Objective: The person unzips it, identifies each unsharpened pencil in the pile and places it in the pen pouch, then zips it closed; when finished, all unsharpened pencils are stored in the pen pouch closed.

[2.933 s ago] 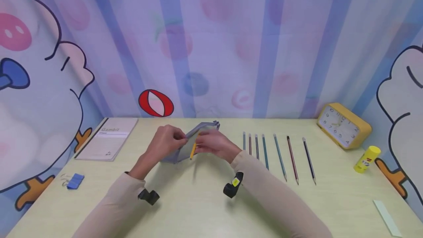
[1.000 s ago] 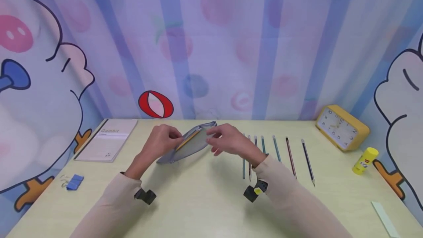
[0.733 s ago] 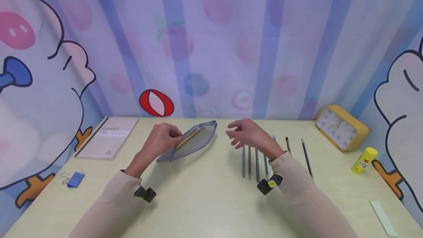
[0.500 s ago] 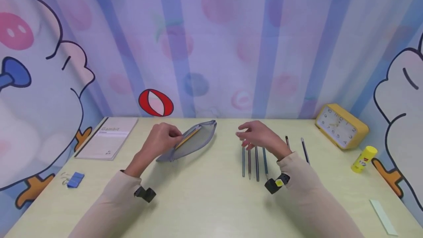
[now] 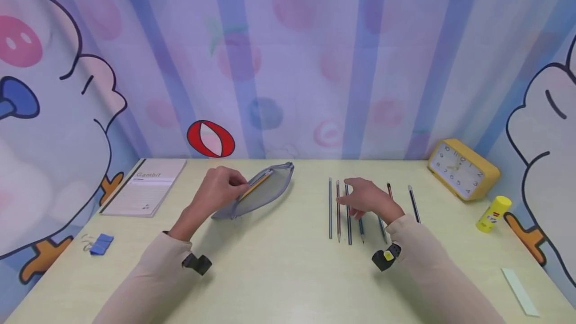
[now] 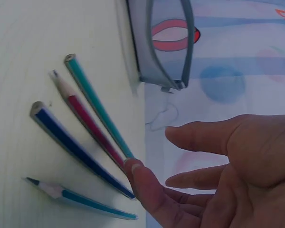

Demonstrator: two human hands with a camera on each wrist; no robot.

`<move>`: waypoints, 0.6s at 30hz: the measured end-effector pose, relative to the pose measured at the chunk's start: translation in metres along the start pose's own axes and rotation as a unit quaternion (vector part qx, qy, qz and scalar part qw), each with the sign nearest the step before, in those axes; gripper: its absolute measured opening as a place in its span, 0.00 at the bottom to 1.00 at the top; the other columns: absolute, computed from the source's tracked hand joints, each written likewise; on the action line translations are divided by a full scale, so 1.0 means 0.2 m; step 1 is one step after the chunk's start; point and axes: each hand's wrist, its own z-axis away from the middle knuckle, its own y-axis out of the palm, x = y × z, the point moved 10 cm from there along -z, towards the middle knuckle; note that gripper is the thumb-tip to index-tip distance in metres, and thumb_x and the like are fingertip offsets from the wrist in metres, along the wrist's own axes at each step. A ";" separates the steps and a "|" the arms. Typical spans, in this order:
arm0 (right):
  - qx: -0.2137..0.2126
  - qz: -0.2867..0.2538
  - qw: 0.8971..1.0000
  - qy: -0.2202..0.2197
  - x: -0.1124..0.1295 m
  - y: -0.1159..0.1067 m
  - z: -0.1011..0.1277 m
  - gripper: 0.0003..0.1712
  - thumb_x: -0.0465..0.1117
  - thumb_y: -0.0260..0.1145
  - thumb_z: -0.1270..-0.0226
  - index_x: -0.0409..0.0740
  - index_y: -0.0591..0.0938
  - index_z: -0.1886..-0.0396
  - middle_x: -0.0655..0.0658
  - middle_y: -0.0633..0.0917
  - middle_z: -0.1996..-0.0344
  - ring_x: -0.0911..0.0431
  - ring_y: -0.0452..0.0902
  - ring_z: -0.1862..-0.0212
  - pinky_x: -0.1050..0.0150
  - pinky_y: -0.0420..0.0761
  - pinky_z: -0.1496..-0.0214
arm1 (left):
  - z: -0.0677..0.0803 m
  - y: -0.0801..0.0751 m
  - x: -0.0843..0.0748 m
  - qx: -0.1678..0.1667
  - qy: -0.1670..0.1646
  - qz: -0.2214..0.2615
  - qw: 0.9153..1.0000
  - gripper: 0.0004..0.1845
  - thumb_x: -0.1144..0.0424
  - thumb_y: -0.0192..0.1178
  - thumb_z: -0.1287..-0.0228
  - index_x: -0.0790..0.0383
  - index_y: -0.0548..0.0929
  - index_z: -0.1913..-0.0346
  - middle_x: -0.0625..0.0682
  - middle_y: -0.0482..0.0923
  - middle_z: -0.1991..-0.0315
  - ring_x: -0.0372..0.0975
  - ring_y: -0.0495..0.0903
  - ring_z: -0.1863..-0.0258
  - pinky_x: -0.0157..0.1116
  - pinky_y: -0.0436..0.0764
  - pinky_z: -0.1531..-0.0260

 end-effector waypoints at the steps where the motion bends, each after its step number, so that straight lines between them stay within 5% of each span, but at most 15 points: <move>1: -0.004 0.014 1.000 0.002 -0.01 0.01 0.00 0.43 0.42 0.61 0.25 0.27 0.52 0.22 0.39 0.84 0.70 0.55 0.82 0.73 0.58 0.86 0.64 | 0.00 0.00 0.00 0.001 -0.001 -0.001 1.000 0.07 0.63 0.68 0.37 0.63 0.92 0.61 0.53 0.90 0.68 0.38 0.84 0.71 0.33 0.84 0.68; 11: -0.030 0.106 0.994 0.014 -0.03 0.08 -0.07 0.41 0.34 0.59 0.29 0.23 0.53 0.24 0.40 0.81 0.73 0.56 0.78 0.78 0.61 0.84 0.72 | 0.01 -0.01 0.01 -0.001 0.001 0.003 1.000 0.07 0.63 0.69 0.37 0.63 0.92 0.61 0.52 0.89 0.68 0.37 0.83 0.72 0.33 0.84 0.69; 18: -0.044 0.164 0.985 0.029 0.00 0.10 -0.11 0.24 0.27 0.52 0.31 0.22 0.69 0.37 0.42 0.79 0.77 0.56 0.77 0.82 0.67 0.76 0.80 | 0.01 -0.02 0.02 0.001 -0.010 0.003 1.000 0.07 0.63 0.68 0.36 0.63 0.91 0.60 0.53 0.89 0.67 0.38 0.83 0.71 0.33 0.84 0.68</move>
